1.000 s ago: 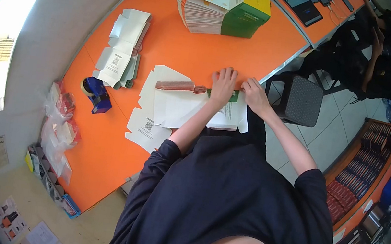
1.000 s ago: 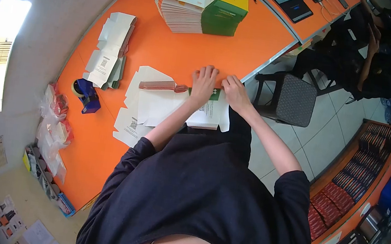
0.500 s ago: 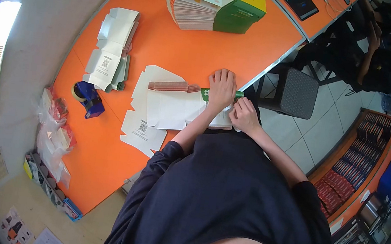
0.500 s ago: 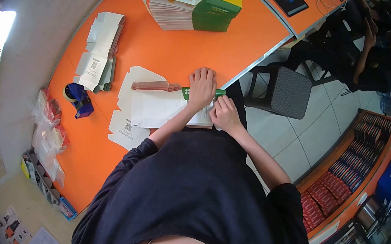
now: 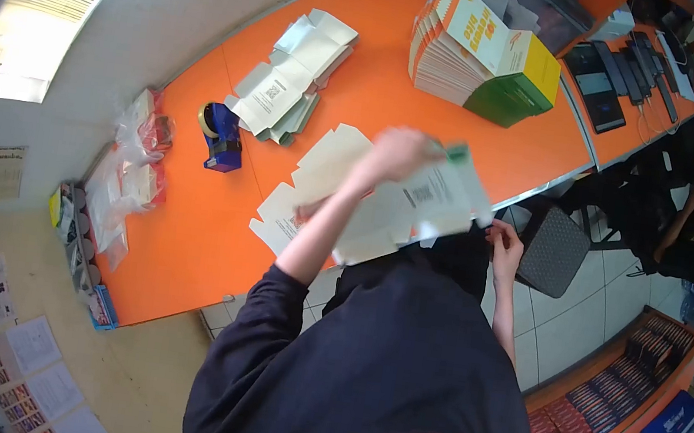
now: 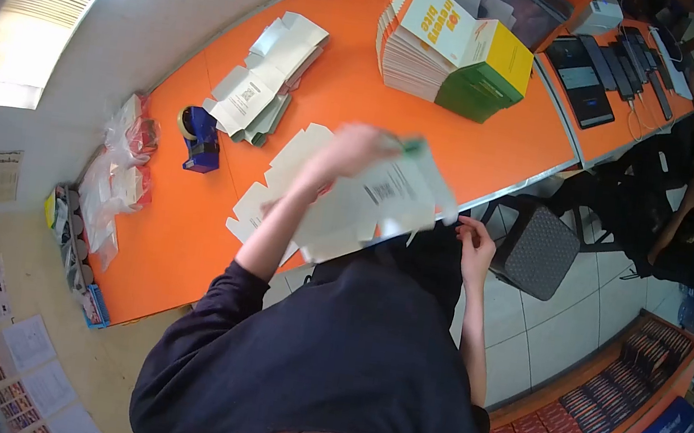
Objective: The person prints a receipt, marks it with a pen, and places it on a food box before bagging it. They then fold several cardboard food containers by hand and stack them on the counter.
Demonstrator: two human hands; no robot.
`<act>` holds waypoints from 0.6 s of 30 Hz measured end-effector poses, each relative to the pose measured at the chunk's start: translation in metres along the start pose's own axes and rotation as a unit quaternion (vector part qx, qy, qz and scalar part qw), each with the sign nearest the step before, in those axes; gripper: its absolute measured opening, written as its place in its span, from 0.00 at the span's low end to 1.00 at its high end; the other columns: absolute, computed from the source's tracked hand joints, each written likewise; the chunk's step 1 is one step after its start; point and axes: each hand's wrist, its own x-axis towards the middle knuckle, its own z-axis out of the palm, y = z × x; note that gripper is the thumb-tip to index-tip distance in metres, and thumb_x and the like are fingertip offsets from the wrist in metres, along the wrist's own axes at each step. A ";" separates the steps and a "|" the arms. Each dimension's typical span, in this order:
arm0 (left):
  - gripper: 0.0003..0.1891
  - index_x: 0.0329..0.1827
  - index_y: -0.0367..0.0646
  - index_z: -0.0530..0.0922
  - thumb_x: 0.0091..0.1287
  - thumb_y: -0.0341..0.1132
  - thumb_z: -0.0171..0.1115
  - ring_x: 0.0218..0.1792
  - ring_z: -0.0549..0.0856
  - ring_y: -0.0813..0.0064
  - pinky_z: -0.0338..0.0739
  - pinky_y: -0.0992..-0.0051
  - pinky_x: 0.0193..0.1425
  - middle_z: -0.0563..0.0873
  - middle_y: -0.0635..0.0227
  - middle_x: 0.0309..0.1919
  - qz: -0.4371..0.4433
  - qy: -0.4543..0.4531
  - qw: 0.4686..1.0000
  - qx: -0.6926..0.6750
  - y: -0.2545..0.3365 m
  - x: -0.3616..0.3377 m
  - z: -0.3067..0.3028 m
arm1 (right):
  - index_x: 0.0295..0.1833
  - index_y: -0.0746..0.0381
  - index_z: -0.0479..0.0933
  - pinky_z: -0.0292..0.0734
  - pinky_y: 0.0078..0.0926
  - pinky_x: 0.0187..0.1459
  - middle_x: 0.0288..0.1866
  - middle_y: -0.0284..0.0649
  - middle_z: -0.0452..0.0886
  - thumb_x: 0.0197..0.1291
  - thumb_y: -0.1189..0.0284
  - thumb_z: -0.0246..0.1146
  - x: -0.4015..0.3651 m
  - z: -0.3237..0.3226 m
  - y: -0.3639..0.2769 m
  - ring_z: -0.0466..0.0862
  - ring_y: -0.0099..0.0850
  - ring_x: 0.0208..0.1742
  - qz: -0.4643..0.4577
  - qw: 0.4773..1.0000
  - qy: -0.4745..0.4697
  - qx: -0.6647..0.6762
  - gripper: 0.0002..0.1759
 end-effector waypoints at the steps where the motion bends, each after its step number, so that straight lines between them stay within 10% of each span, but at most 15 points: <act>1: 0.17 0.44 0.42 0.79 0.59 0.45 0.58 0.34 0.82 0.63 0.75 0.69 0.41 0.83 0.57 0.33 -0.033 0.045 0.995 -0.078 -0.010 -0.008 -0.033 | 0.45 0.66 0.77 0.71 0.16 0.36 0.31 0.34 0.78 0.58 0.79 0.53 -0.001 0.002 -0.004 0.75 0.19 0.30 -0.012 1.000 -0.021 -0.010 0.11; 3: 0.16 0.44 0.41 0.78 0.61 0.44 0.58 0.31 0.80 0.73 0.74 0.72 0.37 0.82 0.62 0.31 -0.169 0.185 0.942 -0.223 -0.020 -0.032 -0.096 | 0.52 0.66 0.74 0.72 0.15 0.33 0.28 0.34 0.77 0.59 0.80 0.52 -0.001 0.006 -0.010 0.75 0.18 0.29 -0.038 0.997 -0.055 -0.036 0.15; 6: 0.20 0.54 0.41 0.71 0.63 0.43 0.58 0.42 0.80 0.71 0.75 0.74 0.45 0.79 0.64 0.43 -0.086 0.415 0.754 -0.502 -0.078 -0.047 -0.125 | 0.57 0.65 0.70 0.72 0.15 0.32 0.28 0.34 0.77 0.59 0.81 0.52 0.003 0.019 0.000 0.76 0.19 0.28 -0.033 0.997 -0.052 0.047 0.19; 14: 0.18 0.56 0.44 0.66 0.65 0.38 0.55 0.52 0.75 0.68 0.72 0.62 0.57 0.74 0.66 0.51 -0.114 0.569 0.519 -0.627 -0.206 -0.043 -0.055 | 0.49 0.64 0.74 0.73 0.20 0.31 0.25 0.38 0.80 0.55 0.76 0.56 0.020 0.068 0.010 0.79 0.22 0.27 -0.028 0.976 -0.187 -0.112 0.14; 16: 0.18 0.55 0.41 0.65 0.65 0.36 0.55 0.54 0.72 0.67 0.71 0.63 0.57 0.73 0.64 0.51 -0.211 0.562 0.387 -0.700 -0.238 -0.036 -0.018 | 0.47 0.64 0.75 0.74 0.22 0.32 0.25 0.40 0.79 0.55 0.75 0.55 0.023 0.091 0.009 0.80 0.26 0.27 -0.019 0.969 -0.213 -0.123 0.13; 18: 0.20 0.56 0.39 0.63 0.64 0.36 0.56 0.55 0.71 0.66 0.71 0.64 0.57 0.71 0.61 0.52 -0.204 0.545 0.450 -0.677 -0.230 -0.048 0.001 | 0.48 0.64 0.74 0.73 0.26 0.40 0.37 0.43 0.78 0.55 0.73 0.56 0.025 0.116 -0.019 0.79 0.32 0.38 -0.035 0.925 -0.310 -0.219 0.14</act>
